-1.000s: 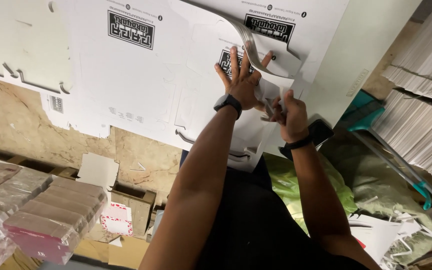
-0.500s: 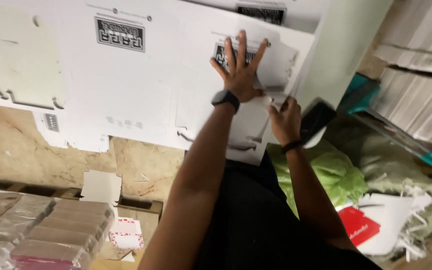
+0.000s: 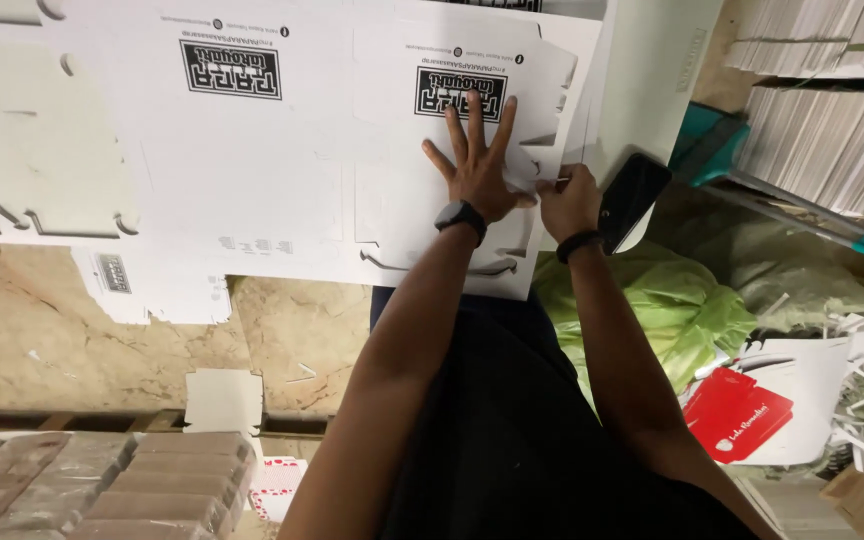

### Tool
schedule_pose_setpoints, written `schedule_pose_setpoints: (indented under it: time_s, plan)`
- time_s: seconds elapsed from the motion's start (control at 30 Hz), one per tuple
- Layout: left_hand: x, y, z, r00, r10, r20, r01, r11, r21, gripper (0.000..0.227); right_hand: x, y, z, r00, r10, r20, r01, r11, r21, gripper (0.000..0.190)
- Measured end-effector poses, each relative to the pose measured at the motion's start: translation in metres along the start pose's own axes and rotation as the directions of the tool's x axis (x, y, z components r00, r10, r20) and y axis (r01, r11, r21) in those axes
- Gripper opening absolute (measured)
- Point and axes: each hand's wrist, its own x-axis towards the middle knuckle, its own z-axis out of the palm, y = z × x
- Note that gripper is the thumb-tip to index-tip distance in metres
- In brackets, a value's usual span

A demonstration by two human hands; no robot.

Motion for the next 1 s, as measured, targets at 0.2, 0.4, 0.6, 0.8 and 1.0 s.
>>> schedule_pose_setpoints:
  time_s: [0.2,0.4,0.6,0.8,1.0]
  plan:
    - [-0.002,0.002,-0.004,1.0,-0.009,0.007,0.009,0.999,-0.048,0.163,-0.009,-0.004,0.009,0.997,-0.044,-0.07,0.041,0.998,-0.044,0.028]
    - [0.0,0.007,-0.012,0.999,-0.026,0.034,0.028,0.998,-0.058,0.143,-0.003,0.008,0.029,0.971,-0.158,-0.18,0.128,0.978,-0.167,0.022]
    - [0.0,0.006,-0.012,0.997,-0.02,0.07,0.027,0.995,-0.098,0.144,-0.002,0.006,0.01,0.998,-0.034,-0.045,0.033,0.999,-0.024,0.042]
    - [-0.001,0.017,-0.047,0.983,-0.082,0.162,0.103,0.987,-0.125,0.129,0.01,0.028,0.035,0.935,-0.272,-0.226,0.213,0.943,-0.254,0.025]
    - [0.006,0.012,-0.03,0.972,-0.06,0.228,0.07,0.997,-0.038,0.146,-0.017,-0.024,0.012,0.99,0.062,-0.125,-0.066,0.998,-0.022,0.031]
